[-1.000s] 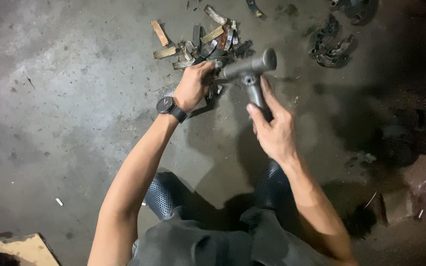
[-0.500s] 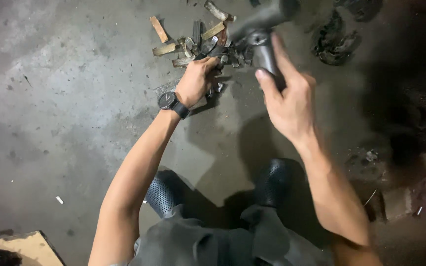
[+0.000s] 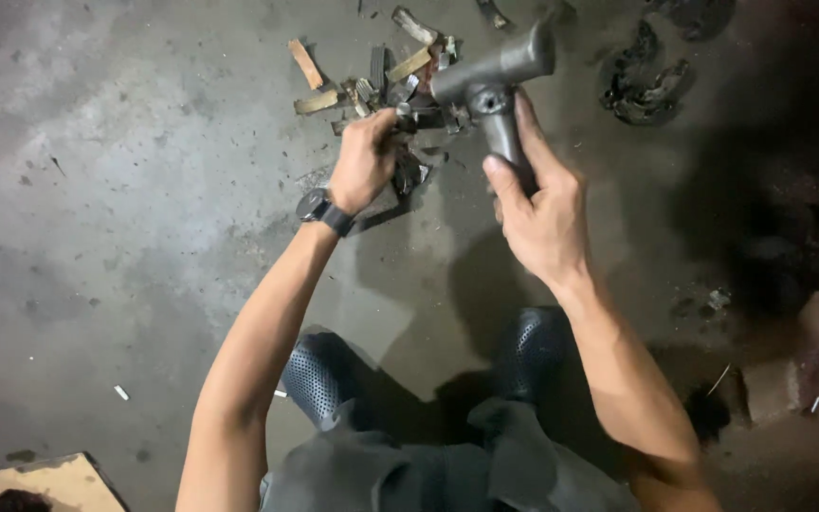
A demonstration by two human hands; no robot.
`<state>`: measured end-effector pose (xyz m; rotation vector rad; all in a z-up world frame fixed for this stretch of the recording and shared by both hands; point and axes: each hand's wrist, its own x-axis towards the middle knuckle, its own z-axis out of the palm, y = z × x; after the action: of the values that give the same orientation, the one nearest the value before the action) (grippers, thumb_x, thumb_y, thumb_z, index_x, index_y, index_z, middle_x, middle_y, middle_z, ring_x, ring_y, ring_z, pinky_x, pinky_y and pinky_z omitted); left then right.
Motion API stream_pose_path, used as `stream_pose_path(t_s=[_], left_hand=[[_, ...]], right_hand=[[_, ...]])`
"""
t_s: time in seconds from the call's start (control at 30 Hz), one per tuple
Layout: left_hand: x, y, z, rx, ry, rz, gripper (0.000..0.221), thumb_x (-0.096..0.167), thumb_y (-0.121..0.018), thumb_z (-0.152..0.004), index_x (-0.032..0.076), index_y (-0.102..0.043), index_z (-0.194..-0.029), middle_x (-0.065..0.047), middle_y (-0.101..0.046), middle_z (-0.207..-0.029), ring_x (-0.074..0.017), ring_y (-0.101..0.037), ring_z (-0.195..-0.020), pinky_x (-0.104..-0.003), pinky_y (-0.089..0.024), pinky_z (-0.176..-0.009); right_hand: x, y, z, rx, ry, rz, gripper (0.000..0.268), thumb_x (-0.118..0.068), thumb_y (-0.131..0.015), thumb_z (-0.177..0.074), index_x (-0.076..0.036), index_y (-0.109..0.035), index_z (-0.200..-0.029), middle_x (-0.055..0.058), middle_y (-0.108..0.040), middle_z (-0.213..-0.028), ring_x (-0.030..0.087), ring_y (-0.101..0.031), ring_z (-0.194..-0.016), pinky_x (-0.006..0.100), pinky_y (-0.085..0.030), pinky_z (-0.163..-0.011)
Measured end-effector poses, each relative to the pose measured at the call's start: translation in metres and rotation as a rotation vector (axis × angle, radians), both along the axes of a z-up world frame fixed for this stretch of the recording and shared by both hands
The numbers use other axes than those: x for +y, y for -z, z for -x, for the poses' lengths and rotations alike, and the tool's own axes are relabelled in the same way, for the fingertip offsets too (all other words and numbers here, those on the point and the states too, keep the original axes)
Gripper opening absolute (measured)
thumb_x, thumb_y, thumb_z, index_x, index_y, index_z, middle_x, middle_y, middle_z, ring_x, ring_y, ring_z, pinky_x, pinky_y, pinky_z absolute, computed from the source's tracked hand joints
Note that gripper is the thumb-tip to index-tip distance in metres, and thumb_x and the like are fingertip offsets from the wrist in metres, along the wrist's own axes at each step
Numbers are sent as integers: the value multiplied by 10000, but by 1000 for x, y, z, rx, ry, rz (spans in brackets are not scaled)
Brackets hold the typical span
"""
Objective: Clean and hammer brake shoes or components on the floor to remove debris.
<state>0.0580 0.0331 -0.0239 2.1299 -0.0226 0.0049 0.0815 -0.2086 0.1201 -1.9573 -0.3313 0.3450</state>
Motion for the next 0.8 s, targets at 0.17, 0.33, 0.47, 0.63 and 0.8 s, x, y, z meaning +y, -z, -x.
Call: stream_pose_path(t_s=[0.17,0.33,0.47,0.63,0.8], left_hand=[[-4,-6,2,-3,24,12,257,-138,-585,-827,-26,-621,-1056,-214,-693,-983,-379,-695,-896,-448,-532,-799],[-7,-22,-1,-6,117,-9,342,-155,-566,-750,-47,-600,-1072,-252,-659,-1018,-461,-641,-951,-468,-525,-823],[-8,-22,0,-20,134,-8,389,-145,-562,-732,-59,-589,-1111,-264,-651,-1048,-479,-635,-962,-484,-522,-823],[-8,-17,-1,24,136,-30,277,-131,-572,-822,-53,-580,-1088,-253,-656,-1045,-451,-654,-953,-491,-513,-818],[-7,-15,-11,39,159,-50,240,-123,-603,-841,-57,-589,-1071,-267,-660,-1015,-464,-643,-958,-492,-513,-824]], right_hand=[[-5,20,15,241,53,-27,650,-104,-657,-1030,-176,-367,-1607,-1,-660,-833,64,-601,-604,253,-525,-505],[-4,12,18,267,65,-45,650,-108,-661,-1035,-191,-392,-1621,-9,-607,-794,64,-541,-597,259,-490,-517],[-7,5,16,287,71,-32,649,-116,-660,-1034,-201,-388,-1618,-14,-602,-778,59,-546,-590,252,-491,-509],[-8,0,13,281,75,-10,647,-119,-659,-1026,-203,-380,-1604,-14,-628,-780,56,-573,-573,248,-504,-485],[-9,4,11,274,81,-22,651,-109,-659,-1038,-187,-373,-1617,2,-626,-795,62,-563,-581,255,-497,-496]])
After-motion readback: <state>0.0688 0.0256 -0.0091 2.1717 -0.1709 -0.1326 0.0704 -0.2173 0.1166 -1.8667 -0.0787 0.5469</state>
